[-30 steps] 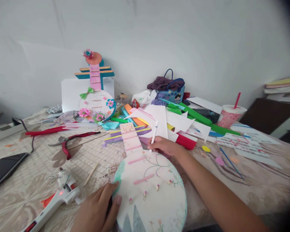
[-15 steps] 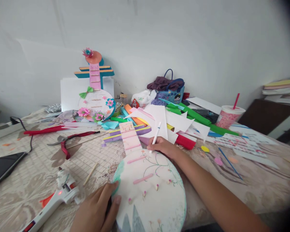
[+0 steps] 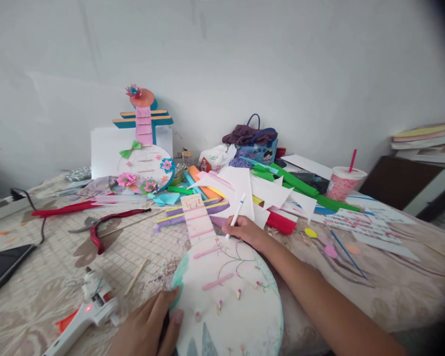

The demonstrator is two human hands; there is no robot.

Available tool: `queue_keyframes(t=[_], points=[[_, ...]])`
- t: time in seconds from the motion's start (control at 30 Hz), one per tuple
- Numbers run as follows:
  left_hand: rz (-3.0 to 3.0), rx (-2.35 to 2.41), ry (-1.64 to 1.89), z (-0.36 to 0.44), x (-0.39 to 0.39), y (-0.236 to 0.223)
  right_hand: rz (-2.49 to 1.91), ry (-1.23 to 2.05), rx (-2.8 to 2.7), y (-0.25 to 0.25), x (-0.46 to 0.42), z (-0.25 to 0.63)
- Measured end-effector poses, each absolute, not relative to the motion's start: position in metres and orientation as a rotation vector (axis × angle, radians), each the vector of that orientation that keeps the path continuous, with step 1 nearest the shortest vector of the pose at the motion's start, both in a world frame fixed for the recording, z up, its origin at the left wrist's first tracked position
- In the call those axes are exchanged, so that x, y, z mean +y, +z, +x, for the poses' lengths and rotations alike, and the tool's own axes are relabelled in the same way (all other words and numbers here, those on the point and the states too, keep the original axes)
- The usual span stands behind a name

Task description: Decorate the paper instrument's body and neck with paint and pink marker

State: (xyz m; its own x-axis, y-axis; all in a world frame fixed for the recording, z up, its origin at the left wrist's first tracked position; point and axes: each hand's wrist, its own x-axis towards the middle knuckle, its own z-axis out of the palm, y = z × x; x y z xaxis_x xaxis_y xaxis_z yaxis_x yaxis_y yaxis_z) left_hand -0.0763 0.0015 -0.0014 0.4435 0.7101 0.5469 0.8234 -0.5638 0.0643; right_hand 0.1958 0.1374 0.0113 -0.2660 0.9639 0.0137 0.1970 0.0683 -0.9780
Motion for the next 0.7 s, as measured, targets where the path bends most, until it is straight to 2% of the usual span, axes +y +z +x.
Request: queue_keyframes(t=[0.4,0.7], points=[[-2.463,-1.407,-0.809,-0.071,-0.003,0.007,-1.036,1.415,-1.439,0.014,0.135,0.197],[-2.451,-1.315,-0.761,-0.074,-0.001,0.005,-1.114,1.366,-1.574,0.021,0.134,0.195]])
